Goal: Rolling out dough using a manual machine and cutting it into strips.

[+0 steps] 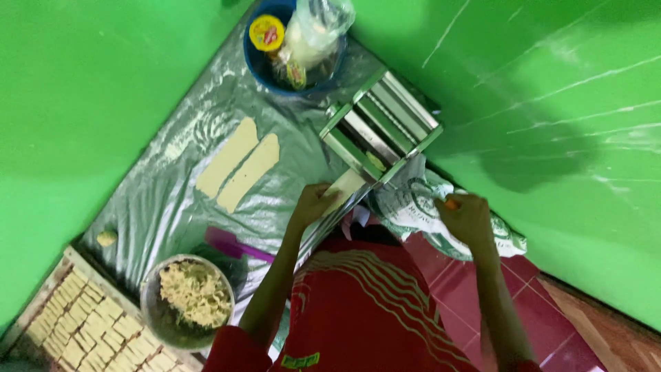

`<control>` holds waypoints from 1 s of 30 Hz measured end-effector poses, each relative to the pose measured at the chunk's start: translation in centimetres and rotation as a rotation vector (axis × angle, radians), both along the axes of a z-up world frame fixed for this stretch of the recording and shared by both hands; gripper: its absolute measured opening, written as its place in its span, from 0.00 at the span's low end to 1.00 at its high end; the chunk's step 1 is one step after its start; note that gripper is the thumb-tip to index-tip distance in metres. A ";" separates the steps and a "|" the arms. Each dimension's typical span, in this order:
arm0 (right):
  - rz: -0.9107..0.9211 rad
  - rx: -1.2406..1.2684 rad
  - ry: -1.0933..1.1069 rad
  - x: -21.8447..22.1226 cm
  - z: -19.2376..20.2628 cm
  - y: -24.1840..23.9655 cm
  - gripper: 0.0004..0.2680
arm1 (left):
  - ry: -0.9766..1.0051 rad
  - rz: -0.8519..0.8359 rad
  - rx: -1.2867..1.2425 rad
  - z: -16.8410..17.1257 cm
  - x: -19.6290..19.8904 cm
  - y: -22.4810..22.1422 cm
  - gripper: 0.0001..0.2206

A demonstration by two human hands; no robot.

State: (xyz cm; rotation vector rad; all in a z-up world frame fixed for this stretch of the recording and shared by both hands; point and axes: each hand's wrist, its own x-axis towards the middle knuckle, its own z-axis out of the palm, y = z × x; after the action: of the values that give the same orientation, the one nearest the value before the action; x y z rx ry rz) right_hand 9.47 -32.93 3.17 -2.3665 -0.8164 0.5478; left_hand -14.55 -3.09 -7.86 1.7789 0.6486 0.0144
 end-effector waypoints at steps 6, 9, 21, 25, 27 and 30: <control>0.120 -0.167 -0.176 5.0 -11.3 -0.4 0.14 | 0.083 0.103 -0.282 -0.4 -1.6 -0.2 0.14; 0.040 -0.047 0.038 4.8 -12.8 0.5 0.14 | 0.104 0.052 -0.177 0.1 -2.0 -0.2 0.13; 0.123 -0.346 0.773 -7.2 -22.2 2.4 0.18 | 0.002 0.131 -0.369 5.0 -3.0 -2.5 0.14; 0.305 -0.383 0.607 -10.3 -10.3 2.4 0.21 | 0.134 0.152 -0.140 4.3 -3.9 -2.8 0.15; 0.185 -0.361 0.673 -9.9 -1.0 3.1 0.18 | 0.113 0.231 -0.252 4.5 -4.7 -3.3 0.14; 0.223 -0.291 0.629 -9.7 -1.5 1.5 0.18 | 0.135 0.226 -0.217 5.4 -5.5 -3.0 0.16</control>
State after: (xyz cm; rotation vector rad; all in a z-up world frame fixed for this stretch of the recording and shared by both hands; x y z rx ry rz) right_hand -0.25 -31.42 1.67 -2.1415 -0.7359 1.4954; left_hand -20.06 -6.09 -2.44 1.5005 0.9115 -0.0211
